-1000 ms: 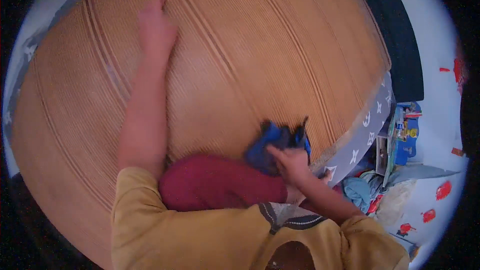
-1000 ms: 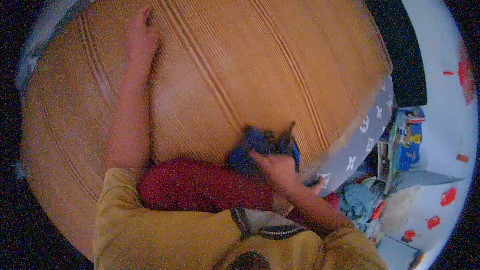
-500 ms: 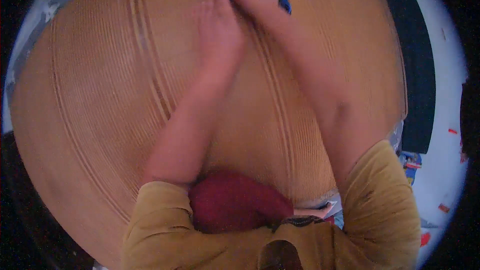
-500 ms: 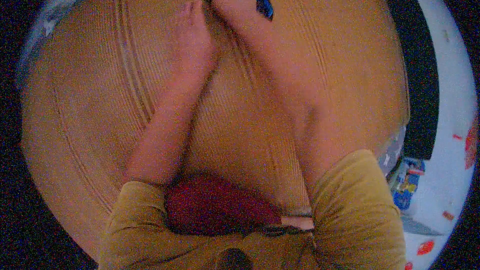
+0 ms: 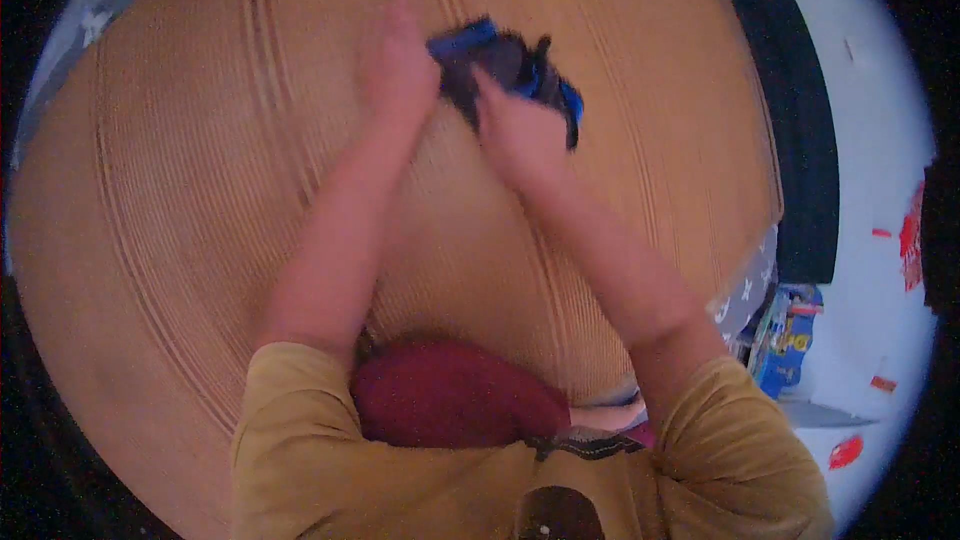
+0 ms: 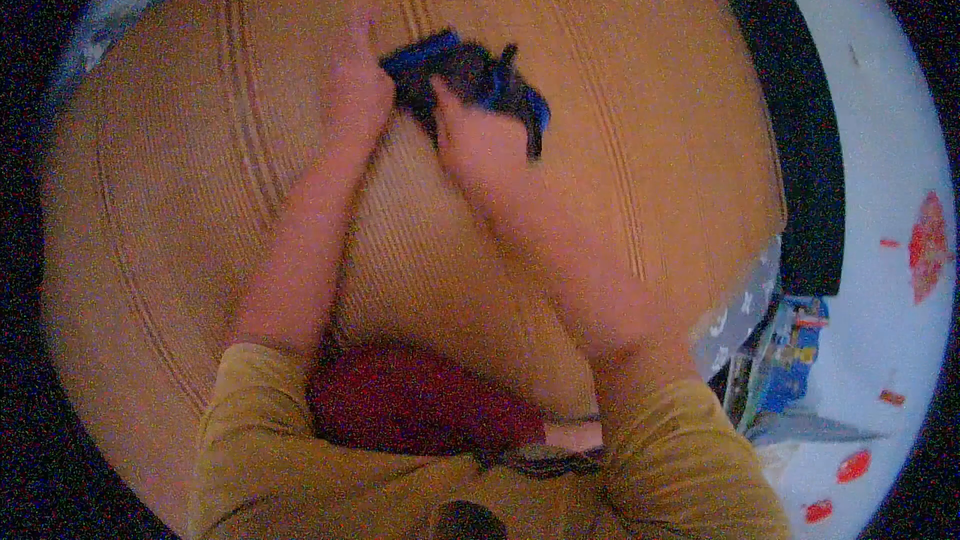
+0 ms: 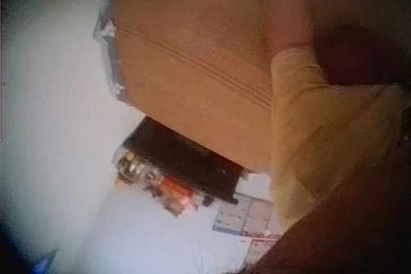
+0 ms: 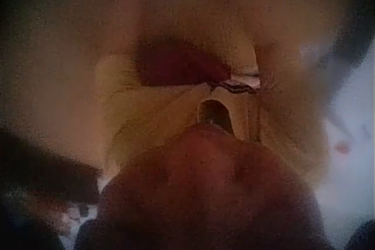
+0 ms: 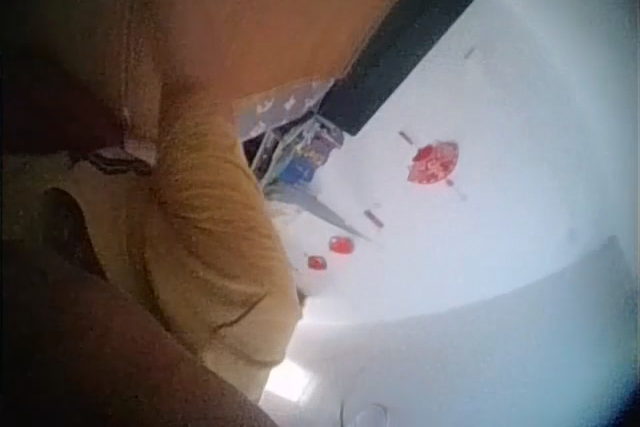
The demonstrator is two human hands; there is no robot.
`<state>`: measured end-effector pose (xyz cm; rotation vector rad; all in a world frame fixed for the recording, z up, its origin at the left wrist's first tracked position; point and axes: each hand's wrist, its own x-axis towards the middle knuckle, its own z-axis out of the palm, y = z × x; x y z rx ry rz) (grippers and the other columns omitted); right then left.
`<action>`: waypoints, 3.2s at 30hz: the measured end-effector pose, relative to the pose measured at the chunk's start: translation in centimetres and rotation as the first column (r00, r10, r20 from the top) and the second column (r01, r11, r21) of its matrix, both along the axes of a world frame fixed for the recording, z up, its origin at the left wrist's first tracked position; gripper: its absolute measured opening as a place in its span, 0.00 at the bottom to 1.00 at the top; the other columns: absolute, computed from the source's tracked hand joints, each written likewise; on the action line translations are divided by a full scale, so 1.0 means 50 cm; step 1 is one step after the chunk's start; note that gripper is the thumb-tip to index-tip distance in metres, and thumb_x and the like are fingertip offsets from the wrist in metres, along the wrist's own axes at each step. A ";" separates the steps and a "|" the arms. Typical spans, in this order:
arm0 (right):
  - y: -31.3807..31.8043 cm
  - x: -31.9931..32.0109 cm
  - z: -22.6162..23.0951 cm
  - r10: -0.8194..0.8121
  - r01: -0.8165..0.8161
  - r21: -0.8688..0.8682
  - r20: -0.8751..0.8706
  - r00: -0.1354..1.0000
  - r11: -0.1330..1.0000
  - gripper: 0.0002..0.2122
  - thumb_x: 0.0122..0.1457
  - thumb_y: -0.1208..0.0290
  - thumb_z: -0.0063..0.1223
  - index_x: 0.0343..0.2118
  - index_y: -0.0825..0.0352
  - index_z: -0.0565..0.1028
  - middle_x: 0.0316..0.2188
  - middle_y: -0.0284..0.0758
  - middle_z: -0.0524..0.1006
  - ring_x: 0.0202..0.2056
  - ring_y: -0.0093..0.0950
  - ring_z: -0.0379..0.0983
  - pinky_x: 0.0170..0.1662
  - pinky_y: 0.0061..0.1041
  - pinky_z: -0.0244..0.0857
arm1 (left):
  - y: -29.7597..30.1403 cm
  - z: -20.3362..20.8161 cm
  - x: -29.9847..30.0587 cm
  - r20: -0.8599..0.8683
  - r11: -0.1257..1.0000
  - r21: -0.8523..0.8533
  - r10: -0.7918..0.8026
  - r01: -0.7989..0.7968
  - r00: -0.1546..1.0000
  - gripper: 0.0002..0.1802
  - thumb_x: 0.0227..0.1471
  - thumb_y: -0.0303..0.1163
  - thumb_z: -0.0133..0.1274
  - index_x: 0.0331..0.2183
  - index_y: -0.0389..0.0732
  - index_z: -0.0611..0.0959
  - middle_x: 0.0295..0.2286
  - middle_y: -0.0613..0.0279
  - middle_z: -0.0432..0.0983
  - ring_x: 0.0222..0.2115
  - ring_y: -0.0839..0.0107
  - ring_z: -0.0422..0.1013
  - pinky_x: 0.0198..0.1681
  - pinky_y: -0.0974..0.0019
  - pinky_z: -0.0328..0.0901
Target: The person smoothes a blue fabric sleeve on a bamboo mat by hand, turns the item over, and folds it.
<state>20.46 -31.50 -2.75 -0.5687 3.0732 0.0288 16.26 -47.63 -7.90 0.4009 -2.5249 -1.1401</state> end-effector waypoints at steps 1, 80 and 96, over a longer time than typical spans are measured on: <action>0.023 0.068 0.002 0.002 -0.002 0.005 0.046 0.999 1.000 0.21 0.62 0.62 0.44 0.59 0.49 0.67 0.22 0.40 0.78 0.22 0.40 0.76 0.26 0.42 0.67 | -0.018 -0.021 -0.002 0.052 1.000 0.002 -0.013 0.012 0.999 0.41 0.51 0.31 0.53 0.64 0.42 0.56 0.58 0.44 0.62 0.58 0.47 0.61 0.60 0.51 0.58; 0.299 0.332 0.019 -0.163 0.159 0.087 0.040 0.986 0.983 0.29 0.53 0.68 0.58 0.60 0.56 0.67 0.16 0.38 0.74 0.16 0.37 0.71 0.21 0.37 0.64 | 0.000 0.028 0.010 -0.210 0.981 -0.187 0.004 -0.045 0.978 0.30 0.48 0.18 0.42 0.56 0.34 0.69 0.56 0.47 0.66 0.57 0.47 0.62 0.63 0.54 0.54; 0.004 -0.402 -0.057 -0.077 0.059 -0.088 -0.217 0.973 0.994 0.16 0.63 0.56 0.41 0.49 0.52 0.76 0.32 0.41 0.82 0.34 0.44 0.80 0.36 0.45 0.73 | 0.010 0.008 0.015 -0.172 0.965 -0.262 -0.056 0.009 0.984 0.31 0.46 0.19 0.46 0.55 0.36 0.70 0.53 0.42 0.68 0.55 0.46 0.63 0.61 0.52 0.56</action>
